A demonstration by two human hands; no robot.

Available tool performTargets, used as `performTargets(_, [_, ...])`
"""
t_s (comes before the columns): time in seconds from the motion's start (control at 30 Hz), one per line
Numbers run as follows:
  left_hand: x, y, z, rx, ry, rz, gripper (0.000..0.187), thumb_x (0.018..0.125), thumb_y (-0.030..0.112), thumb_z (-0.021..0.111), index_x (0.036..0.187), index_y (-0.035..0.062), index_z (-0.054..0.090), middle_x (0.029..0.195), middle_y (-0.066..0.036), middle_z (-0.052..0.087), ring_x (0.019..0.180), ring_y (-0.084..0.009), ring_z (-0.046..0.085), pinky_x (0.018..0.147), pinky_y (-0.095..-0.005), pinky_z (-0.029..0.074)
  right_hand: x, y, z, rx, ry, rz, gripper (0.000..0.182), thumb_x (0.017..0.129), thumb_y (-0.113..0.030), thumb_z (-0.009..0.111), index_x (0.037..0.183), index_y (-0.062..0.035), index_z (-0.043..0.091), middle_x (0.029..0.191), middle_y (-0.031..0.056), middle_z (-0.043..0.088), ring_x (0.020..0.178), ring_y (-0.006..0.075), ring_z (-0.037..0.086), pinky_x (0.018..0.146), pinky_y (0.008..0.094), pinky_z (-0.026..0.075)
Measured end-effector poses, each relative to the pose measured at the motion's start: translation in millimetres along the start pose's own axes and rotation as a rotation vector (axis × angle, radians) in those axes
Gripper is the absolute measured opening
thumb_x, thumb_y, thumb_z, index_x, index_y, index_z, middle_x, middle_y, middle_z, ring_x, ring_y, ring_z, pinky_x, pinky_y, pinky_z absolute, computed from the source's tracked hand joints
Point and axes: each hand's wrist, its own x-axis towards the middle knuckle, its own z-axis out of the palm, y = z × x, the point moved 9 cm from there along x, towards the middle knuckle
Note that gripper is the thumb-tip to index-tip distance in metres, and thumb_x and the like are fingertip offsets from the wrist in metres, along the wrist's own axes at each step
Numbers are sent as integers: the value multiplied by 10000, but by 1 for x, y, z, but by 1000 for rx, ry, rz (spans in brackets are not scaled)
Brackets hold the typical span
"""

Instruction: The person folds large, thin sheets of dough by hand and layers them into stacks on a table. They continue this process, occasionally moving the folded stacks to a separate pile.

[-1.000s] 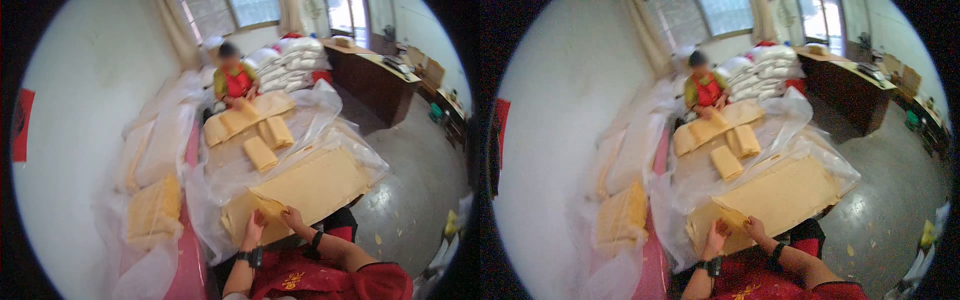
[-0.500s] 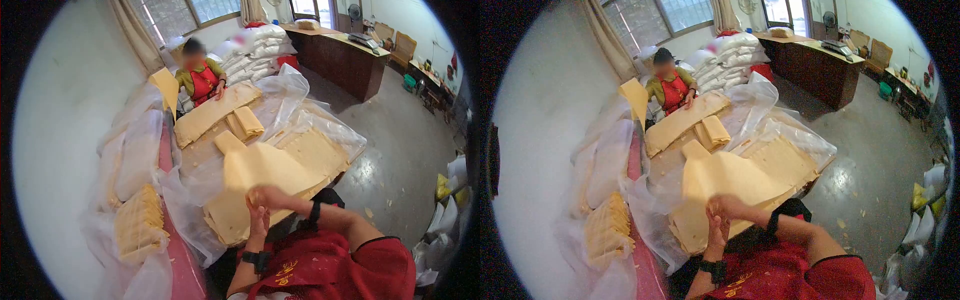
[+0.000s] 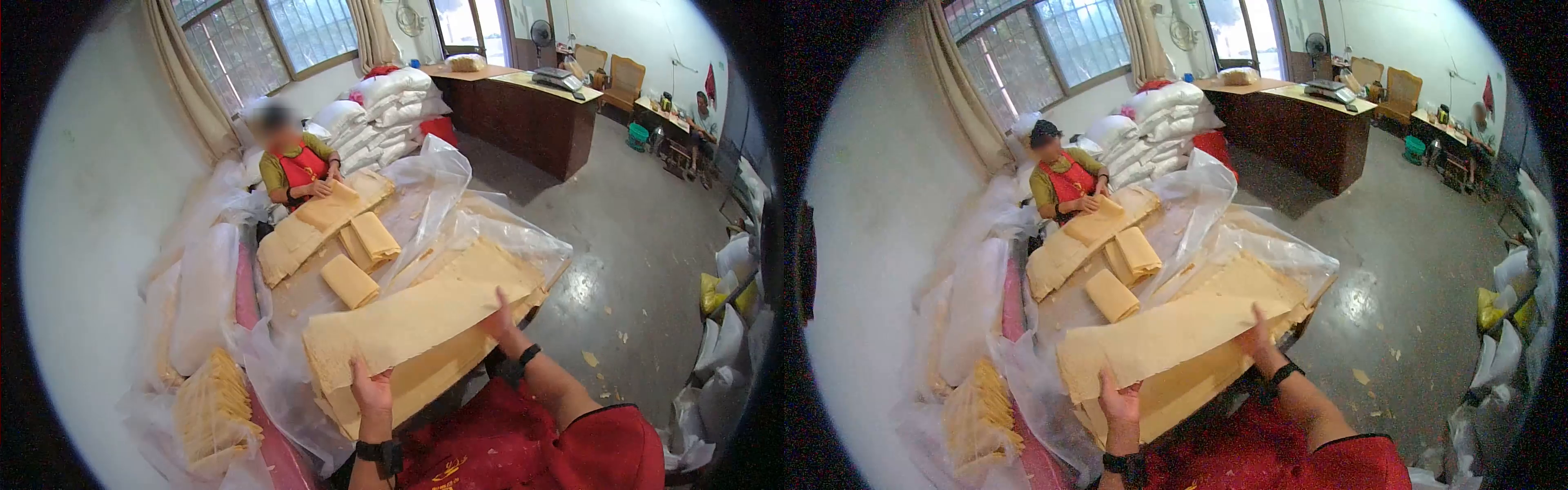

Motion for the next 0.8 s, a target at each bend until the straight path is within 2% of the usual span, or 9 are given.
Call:
performTargets(0.17, [-5, 14, 36, 169, -34, 73, 458, 979, 330, 451, 1363, 89, 393, 1318, -87, 506, 1139, -280, 547, 879, -458, 511, 35, -127, -68, -459, 284, -260, 423, 934, -282, 460, 1249, 0, 478, 1188, 132, 574, 1104, 292, 547, 956, 458, 438])
performTargets(0.27, [2, 19, 35, 133, -36, 60, 452, 978, 336, 455, 1354, 90, 407, 1309, -81, 516, 1141, -270, 546, 901, -450, 492, 22, -172, 0, -720, 177, -496, 346, 948, -253, 481, 1176, 1, 539, 1141, 77, 591, 1050, 217, 561, 876, 393, 467])
performTargets(0.33, [4, 33, 37, 137, -44, 116, 512, 975, 351, 457, 1395, 82, 344, 1369, -83, 451, 1205, -258, 490, 978, -434, 435, -24, -184, 104, -1182, -21, -921, 347, 951, -291, 496, 1150, -12, 557, 1112, 50, 598, 1002, 162, 555, 837, 350, 465])
performTargets(0.5, [3, 53, -9, -4, 42, 185, 445, 979, 279, 445, 1370, 75, 390, 1351, -99, 475, 1226, -276, 470, 1008, -467, 408, -22, -163, 72, -758, 34, -658, 296, 953, -231, 504, 1151, -17, 557, 1039, 20, 596, 926, 132, 550, 818, 301, 466])
performTargets(0.53, [4, 48, -40, 14, 114, 174, 437, 975, 260, 443, 1368, 75, 394, 1351, -101, 475, 1226, -284, 470, 1011, -477, 402, -34, -139, 58, -590, 70, -558, 291, 939, -165, 499, 1189, -20, 533, 1124, 21, 588, 1061, 138, 541, 933, 323, 439])
performTargets(0.57, [6, 40, -81, 29, 187, 164, 430, 971, 241, 441, 1366, 75, 398, 1351, -103, 475, 1226, -291, 469, 1014, -488, 396, -56, -113, 63, -558, 234, -550, 218, 928, -187, 514, 1111, -73, 544, 835, -42, 522, 743, 90, 504, 656, 248, 446])
performTargets(0.7, [1, -25, -225, -92, 163, 11, 454, 948, 258, 434, 1354, 57, 409, 1347, -113, 481, 1224, -306, 467, 1031, -499, 373, -58, -49, -66, -278, 224, -297, 327, 922, -197, 500, 1218, -60, 480, 1158, 82, 570, 1076, 245, 549, 901, 402, 468])
performTargets(0.77, [-17, -28, -233, -94, 164, -47, 460, 945, 289, 412, 1334, 45, 431, 1351, -119, 479, 1236, -306, 456, 1043, -498, 359, -42, -36, -141, -225, 266, -265, 386, 945, -247, 496, 1272, -51, 428, 1221, 104, 535, 1114, 285, 524, 947, 445, 443])
performTargets(0.8, [-22, -15, -209, 19, 120, 46, 456, 955, 255, 388, 1351, 31, 417, 1362, -137, 467, 1253, -316, 439, 1047, -496, 350, -51, -38, -107, -316, 142, -327, 424, 947, -249, 498, 1306, -48, 395, 1273, 93, 502, 1164, 278, 489, 971, 448, 422])
